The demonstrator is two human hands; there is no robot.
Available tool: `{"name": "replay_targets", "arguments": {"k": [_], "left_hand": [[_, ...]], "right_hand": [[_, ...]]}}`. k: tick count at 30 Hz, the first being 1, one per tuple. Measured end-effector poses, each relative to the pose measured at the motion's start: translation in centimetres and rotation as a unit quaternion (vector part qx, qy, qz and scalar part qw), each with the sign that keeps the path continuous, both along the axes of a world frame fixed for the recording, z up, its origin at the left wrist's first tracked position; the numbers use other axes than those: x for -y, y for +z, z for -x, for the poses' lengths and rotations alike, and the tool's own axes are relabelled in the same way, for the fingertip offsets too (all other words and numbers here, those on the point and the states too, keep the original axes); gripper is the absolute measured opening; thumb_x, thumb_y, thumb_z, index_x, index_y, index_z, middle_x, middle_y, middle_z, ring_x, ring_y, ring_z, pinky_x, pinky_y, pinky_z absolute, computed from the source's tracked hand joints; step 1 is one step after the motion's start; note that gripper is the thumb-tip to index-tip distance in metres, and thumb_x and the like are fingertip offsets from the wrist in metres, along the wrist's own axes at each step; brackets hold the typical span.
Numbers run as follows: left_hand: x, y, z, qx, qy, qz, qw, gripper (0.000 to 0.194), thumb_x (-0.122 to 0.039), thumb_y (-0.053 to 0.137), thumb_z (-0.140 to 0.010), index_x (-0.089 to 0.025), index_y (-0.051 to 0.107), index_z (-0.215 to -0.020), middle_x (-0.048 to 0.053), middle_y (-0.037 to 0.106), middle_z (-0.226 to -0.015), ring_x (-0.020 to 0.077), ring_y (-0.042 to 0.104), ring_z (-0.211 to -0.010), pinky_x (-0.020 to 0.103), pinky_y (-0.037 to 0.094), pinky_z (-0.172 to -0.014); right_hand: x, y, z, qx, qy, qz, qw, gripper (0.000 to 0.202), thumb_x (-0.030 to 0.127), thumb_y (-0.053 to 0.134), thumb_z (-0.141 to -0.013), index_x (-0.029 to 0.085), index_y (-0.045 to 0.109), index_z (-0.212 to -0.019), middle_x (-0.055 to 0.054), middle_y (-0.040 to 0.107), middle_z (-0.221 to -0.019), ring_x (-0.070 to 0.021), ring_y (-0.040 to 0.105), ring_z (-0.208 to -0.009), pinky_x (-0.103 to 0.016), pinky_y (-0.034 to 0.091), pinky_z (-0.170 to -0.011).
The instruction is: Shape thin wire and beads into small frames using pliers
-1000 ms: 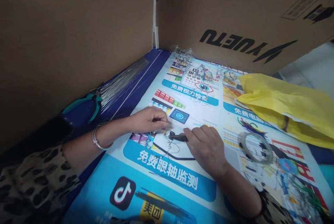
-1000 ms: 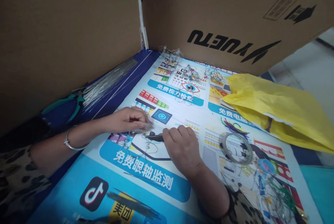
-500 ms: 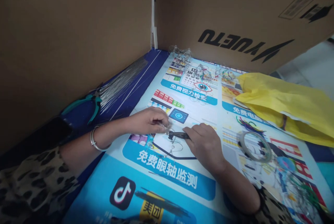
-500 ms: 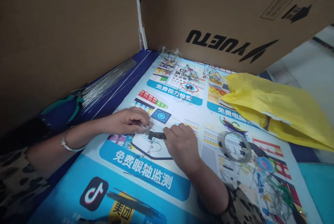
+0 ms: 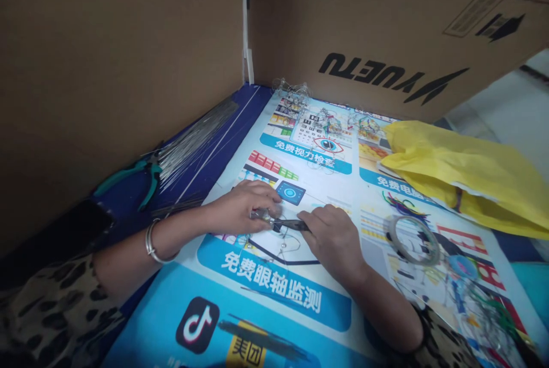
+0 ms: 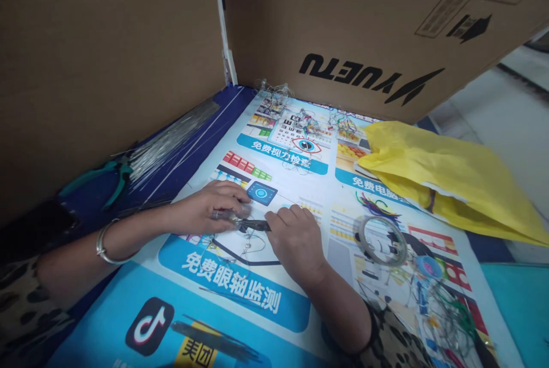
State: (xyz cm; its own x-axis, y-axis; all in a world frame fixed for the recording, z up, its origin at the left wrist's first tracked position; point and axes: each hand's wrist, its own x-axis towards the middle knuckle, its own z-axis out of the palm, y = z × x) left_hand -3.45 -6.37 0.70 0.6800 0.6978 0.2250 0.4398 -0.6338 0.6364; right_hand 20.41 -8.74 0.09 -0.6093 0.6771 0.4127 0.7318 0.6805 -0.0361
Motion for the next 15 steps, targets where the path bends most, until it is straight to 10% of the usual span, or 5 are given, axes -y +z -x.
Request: {"name": "replay_targets", "arguments": {"k": [15], "left_hand": [[0.13, 0.21, -0.26, -0.016, -0.008, 0.017, 1.000, 0.004, -0.017, 0.059, -0.078, -0.020, 0.061, -0.080, 0.003, 0.060, -0.115, 0.0200, 0.050, -0.110, 0.037, 0.031, -0.095]], "right_hand": [[0.08, 0.04, -0.47, 0.015, -0.013, 0.001, 1.000, 0.010, 0.021, 0.058, -0.079, 0.018, 0.066, -0.085, -0.002, 0.057, -0.068, -0.0178, 0.045, -0.070, -0.030, 0.030, -0.066]]}}
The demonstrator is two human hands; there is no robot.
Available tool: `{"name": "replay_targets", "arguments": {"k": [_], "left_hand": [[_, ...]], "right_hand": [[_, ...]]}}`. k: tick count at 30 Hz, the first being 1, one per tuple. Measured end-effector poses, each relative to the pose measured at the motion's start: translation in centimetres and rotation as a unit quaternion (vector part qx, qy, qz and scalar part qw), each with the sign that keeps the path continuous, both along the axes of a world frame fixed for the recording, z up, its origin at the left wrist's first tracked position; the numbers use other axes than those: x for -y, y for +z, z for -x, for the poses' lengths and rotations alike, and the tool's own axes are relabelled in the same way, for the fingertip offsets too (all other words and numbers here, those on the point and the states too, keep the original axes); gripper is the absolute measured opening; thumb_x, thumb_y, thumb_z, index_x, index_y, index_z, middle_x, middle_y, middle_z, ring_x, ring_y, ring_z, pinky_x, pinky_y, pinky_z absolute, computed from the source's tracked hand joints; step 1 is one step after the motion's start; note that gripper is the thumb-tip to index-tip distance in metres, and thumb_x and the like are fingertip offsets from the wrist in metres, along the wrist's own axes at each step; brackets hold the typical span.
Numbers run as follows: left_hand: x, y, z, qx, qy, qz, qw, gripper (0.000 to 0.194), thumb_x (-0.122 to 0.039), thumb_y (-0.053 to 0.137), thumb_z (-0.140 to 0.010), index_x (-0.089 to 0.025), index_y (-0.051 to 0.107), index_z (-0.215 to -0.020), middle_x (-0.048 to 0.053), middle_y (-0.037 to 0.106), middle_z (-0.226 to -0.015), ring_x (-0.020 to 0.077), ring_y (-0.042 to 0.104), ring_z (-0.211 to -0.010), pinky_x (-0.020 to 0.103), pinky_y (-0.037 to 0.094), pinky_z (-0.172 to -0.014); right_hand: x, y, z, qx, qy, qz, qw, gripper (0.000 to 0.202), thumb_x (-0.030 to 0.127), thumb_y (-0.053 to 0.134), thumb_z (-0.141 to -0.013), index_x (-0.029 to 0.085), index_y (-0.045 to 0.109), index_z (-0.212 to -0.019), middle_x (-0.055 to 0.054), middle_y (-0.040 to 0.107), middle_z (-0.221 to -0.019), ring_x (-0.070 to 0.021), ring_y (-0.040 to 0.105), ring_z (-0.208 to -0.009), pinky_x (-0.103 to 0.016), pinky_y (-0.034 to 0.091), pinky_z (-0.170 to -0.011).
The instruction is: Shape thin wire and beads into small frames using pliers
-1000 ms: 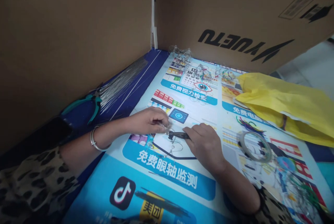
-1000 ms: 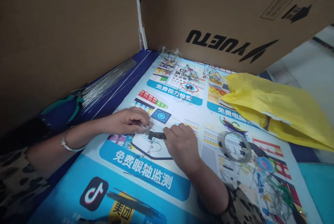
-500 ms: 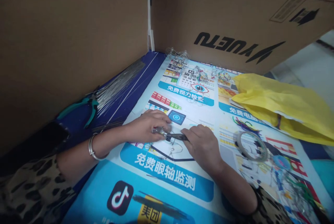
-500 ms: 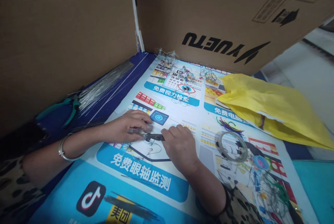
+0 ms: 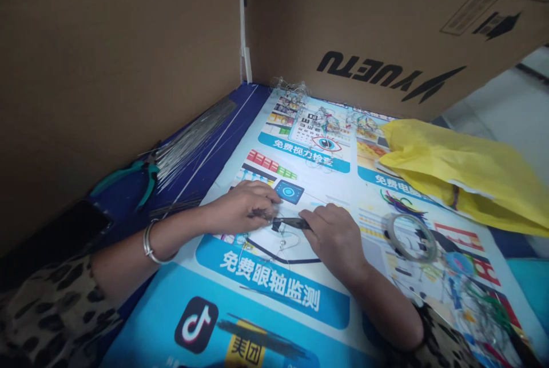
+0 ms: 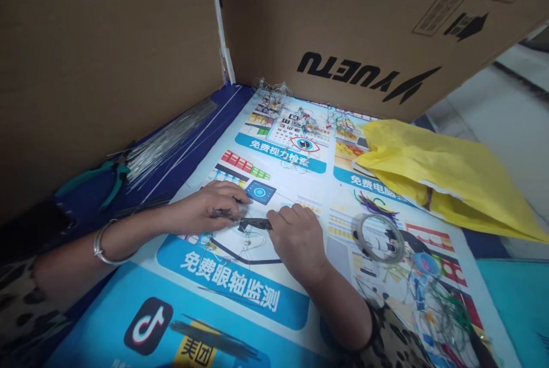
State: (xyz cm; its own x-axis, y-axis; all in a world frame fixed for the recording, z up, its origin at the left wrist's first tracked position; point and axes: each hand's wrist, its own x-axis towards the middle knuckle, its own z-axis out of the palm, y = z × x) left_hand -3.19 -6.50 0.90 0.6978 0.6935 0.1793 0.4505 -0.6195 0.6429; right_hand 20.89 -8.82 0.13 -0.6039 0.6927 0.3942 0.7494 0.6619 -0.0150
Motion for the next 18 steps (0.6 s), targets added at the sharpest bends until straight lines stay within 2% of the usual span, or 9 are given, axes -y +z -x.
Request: {"name": "replay_targets", "arguments": {"k": [4, 10, 18], "left_hand": [[0.01, 0.21, -0.11, 0.004, 0.003, -0.011, 1.000, 0.007, -0.014, 0.059, -0.074, -0.019, 0.059, -0.079, 0.004, 0.060, -0.110, 0.0198, 0.051, -0.106, 0.037, 0.033, -0.093], [-0.05, 0.28, -0.14, 0.013, -0.016, -0.003, 1.000, 0.005, -0.013, 0.057, -0.075, -0.017, 0.058, -0.078, 0.003, 0.062, -0.090, 0.0169, 0.054, -0.089, 0.032, 0.037, -0.085], [-0.17, 0.00, -0.03, 0.036, -0.026, -0.009, 0.999, 0.004, -0.014, 0.055, -0.076, -0.016, 0.056, -0.073, 0.003, 0.061, -0.081, 0.0154, 0.055, -0.081, 0.029, 0.041, -0.077]], "right_hand": [[0.01, 0.00, -0.22, 0.002, -0.006, -0.002, 1.000, 0.010, 0.021, 0.057, -0.080, 0.018, 0.065, -0.084, -0.002, 0.057, -0.068, -0.0176, 0.045, -0.070, -0.030, 0.030, -0.065], [0.02, 0.07, -0.16, 0.007, -0.003, -0.008, 1.000, 0.011, 0.020, 0.055, -0.081, 0.018, 0.065, -0.085, -0.002, 0.057, -0.067, -0.0171, 0.045, -0.069, -0.030, 0.029, -0.064], [0.07, 0.12, -0.07, 0.009, -0.002, -0.017, 1.000, 0.010, 0.021, 0.056, -0.081, 0.018, 0.065, -0.084, -0.002, 0.056, -0.067, -0.0171, 0.044, -0.069, -0.030, 0.028, -0.064]]}}
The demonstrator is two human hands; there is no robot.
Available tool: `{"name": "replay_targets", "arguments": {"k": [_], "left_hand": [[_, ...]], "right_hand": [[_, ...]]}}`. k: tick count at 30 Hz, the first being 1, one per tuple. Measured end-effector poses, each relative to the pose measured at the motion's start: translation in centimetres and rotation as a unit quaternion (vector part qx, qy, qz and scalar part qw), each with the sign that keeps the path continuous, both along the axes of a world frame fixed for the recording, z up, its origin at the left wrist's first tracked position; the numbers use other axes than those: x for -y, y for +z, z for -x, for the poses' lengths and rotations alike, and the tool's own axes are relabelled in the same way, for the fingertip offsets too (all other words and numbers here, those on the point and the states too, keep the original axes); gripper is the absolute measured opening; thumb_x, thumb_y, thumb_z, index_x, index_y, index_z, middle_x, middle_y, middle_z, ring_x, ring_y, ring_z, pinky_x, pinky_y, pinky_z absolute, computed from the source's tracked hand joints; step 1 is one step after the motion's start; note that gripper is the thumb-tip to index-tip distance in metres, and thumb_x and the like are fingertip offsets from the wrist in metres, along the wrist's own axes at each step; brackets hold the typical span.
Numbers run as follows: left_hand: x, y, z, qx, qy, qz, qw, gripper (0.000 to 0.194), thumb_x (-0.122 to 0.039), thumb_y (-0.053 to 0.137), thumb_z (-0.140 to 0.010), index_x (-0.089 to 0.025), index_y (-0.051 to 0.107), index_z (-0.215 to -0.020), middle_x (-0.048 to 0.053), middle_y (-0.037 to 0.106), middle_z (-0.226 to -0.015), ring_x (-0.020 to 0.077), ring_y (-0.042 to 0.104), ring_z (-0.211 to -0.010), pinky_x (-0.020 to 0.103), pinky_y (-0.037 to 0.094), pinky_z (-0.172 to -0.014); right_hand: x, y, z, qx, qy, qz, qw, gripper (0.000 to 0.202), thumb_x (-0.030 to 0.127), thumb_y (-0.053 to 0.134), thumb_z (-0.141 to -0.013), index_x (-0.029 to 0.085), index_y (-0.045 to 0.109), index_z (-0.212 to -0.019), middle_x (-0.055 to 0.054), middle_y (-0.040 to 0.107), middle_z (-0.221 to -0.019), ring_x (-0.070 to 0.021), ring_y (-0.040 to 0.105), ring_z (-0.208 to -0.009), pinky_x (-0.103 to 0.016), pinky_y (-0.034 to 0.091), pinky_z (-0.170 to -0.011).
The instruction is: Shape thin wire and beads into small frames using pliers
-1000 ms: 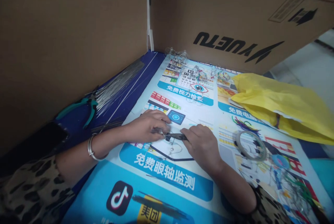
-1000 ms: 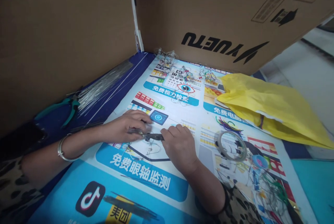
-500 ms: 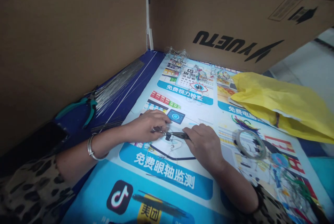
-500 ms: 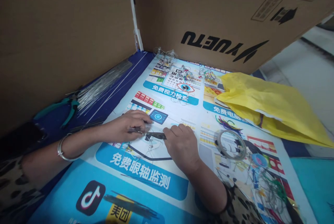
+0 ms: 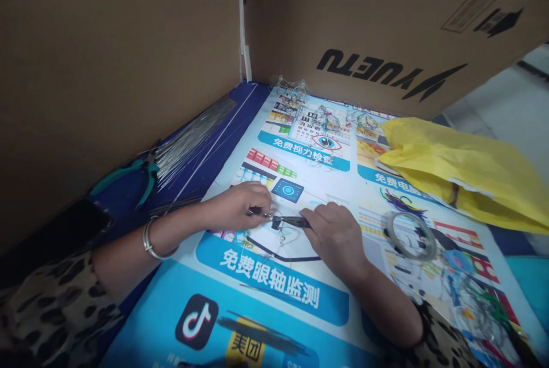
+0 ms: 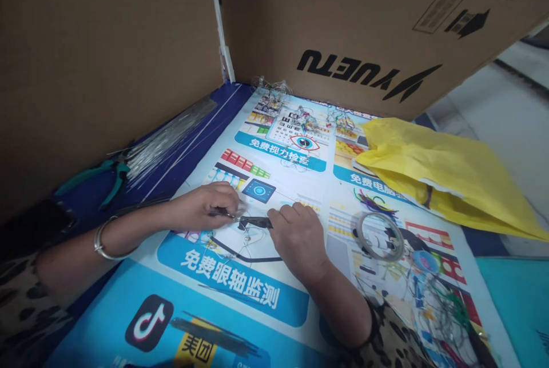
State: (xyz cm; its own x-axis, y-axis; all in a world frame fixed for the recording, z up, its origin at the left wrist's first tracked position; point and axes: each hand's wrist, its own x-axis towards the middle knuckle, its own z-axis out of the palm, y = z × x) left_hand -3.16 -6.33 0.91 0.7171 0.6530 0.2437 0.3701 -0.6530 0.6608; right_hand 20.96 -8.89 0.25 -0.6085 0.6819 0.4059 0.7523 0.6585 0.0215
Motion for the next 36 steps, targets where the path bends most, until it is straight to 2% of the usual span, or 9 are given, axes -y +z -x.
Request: {"name": "replay_targets", "arguments": {"k": [14, 36], "left_hand": [[0.07, -0.21, -0.05, 0.041, -0.012, 0.010, 0.999, 0.009, -0.009, 0.054, -0.076, -0.016, 0.054, -0.071, 0.005, 0.062, -0.082, 0.0147, 0.056, -0.082, 0.028, 0.043, -0.078], [0.03, -0.21, -0.04, 0.053, -0.015, 0.011, 0.998, 0.008, -0.012, 0.055, -0.077, -0.016, 0.056, -0.070, 0.006, 0.065, -0.086, 0.0144, 0.058, -0.084, 0.027, 0.045, -0.078]], "right_hand": [[-0.03, 0.05, 0.44, 0.030, 0.000, -0.014, 0.999, 0.010, 0.017, 0.057, -0.078, 0.019, 0.065, -0.083, -0.002, 0.056, -0.066, -0.0174, 0.042, -0.068, -0.031, 0.026, -0.065], [-0.14, -0.10, 0.79, 0.018, -0.001, -0.014, 1.000, 0.007, 0.018, 0.059, -0.078, 0.019, 0.065, -0.081, -0.002, 0.055, -0.066, -0.0176, 0.041, -0.068, -0.031, 0.027, -0.064]]}}
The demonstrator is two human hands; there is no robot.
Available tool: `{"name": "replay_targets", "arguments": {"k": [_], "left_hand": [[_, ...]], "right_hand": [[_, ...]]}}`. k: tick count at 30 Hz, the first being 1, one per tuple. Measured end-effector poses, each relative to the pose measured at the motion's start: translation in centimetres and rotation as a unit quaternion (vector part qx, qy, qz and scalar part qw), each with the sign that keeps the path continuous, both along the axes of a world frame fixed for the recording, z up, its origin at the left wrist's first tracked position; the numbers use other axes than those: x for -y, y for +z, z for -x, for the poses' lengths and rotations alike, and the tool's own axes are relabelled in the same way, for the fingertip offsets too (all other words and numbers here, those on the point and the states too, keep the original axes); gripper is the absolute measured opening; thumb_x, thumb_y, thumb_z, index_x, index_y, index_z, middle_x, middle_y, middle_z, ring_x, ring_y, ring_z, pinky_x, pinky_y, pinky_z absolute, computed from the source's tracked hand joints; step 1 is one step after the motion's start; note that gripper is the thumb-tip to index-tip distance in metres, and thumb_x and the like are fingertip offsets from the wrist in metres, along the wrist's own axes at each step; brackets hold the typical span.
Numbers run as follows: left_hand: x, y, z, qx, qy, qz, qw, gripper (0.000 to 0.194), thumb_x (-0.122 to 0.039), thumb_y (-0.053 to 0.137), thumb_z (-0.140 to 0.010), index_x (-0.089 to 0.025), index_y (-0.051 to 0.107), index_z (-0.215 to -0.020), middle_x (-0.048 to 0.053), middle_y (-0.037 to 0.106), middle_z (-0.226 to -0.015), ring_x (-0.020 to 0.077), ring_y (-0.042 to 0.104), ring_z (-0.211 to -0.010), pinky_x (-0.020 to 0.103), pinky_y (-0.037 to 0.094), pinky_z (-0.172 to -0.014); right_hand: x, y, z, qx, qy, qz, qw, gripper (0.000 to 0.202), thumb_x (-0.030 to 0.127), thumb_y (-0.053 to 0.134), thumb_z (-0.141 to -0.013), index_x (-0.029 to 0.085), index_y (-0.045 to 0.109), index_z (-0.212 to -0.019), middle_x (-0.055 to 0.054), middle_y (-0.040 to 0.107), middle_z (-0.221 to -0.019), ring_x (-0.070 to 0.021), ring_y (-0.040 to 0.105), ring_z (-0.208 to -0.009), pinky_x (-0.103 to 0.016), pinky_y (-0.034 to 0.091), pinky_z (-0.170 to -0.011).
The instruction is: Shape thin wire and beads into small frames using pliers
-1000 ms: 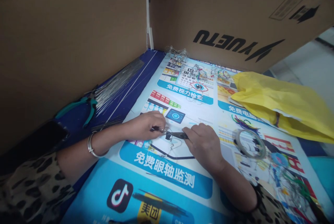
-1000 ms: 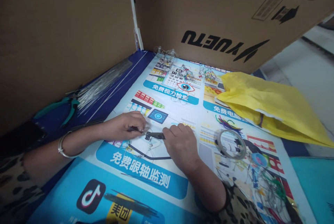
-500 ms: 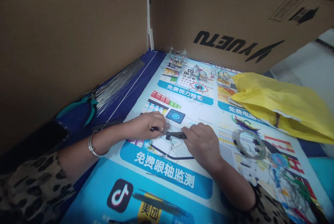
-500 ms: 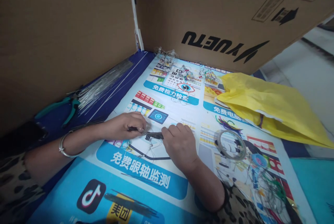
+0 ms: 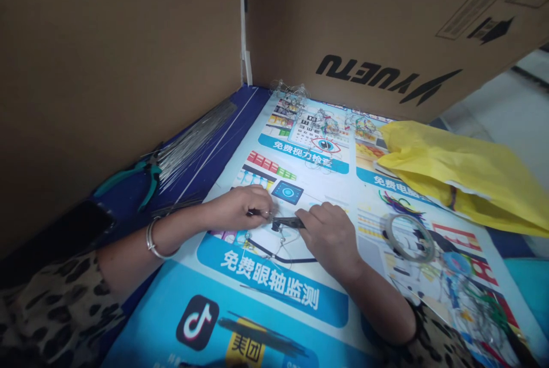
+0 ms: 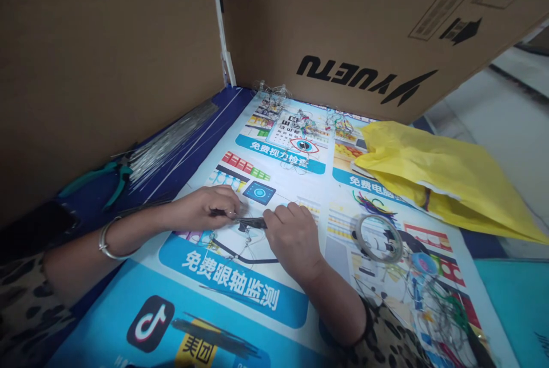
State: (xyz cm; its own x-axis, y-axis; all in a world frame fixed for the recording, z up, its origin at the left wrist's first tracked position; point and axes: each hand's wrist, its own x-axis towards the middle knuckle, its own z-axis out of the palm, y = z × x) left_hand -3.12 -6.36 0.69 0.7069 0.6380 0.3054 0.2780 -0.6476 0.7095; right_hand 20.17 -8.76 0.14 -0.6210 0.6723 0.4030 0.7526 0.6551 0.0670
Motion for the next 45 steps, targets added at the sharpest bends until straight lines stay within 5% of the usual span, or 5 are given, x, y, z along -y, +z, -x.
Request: {"name": "replay_targets", "arguments": {"k": [7, 14, 31, 45], "left_hand": [[0.1, 0.6, 0.0, -0.041, -0.005, -0.005, 0.999, 0.010, -0.006, 0.054, -0.075, -0.015, 0.058, -0.075, 0.006, 0.064, -0.089, 0.0148, 0.057, -0.087, 0.028, 0.044, -0.082], [-0.1, 1.3, 0.5, -0.063, -0.002, -0.001, 0.998, 0.013, -0.020, 0.058, -0.079, -0.015, 0.063, -0.091, 0.007, 0.065, -0.092, 0.0171, 0.056, -0.089, 0.031, 0.045, -0.083], [-0.3, 1.1, 0.7, -0.053, 0.076, 0.117, 0.989, 0.012, -0.020, 0.054, -0.083, -0.015, 0.060, -0.092, 0.002, 0.064, -0.086, 0.0121, 0.058, -0.079, 0.023, 0.044, -0.072], [-0.1, 0.2, 0.4, -0.072, 0.073, -0.053, 0.993, 0.014, -0.025, 0.052, -0.087, -0.017, 0.064, -0.089, 0.005, 0.061, -0.089, 0.0149, 0.055, -0.086, 0.027, 0.044, -0.076]], "right_hand": [[-0.1, -0.1, 0.0, -0.006, -0.002, 0.013, 1.000, 0.008, 0.022, 0.059, -0.079, 0.019, 0.066, -0.082, -0.002, 0.055, -0.066, -0.0180, 0.043, -0.069, -0.031, 0.028, -0.065], [0.0, -0.2, -0.2, -0.010, -0.005, 0.021, 1.000, 0.008, 0.023, 0.060, -0.079, 0.019, 0.066, -0.082, -0.002, 0.056, -0.067, -0.0178, 0.043, -0.069, -0.031, 0.028, -0.065], [0.1, -0.1, -0.4, -0.015, -0.004, 0.022, 1.000, 0.012, 0.020, 0.055, -0.081, 0.019, 0.067, -0.084, -0.002, 0.056, -0.066, -0.0176, 0.043, -0.068, -0.030, 0.028, -0.065], [0.1, -0.2, -0.5, -0.028, 0.003, 0.009, 1.000, 0.011, 0.019, 0.058, -0.079, 0.018, 0.066, -0.086, -0.003, 0.057, -0.068, -0.0180, 0.046, -0.070, -0.031, 0.031, -0.066]]}}
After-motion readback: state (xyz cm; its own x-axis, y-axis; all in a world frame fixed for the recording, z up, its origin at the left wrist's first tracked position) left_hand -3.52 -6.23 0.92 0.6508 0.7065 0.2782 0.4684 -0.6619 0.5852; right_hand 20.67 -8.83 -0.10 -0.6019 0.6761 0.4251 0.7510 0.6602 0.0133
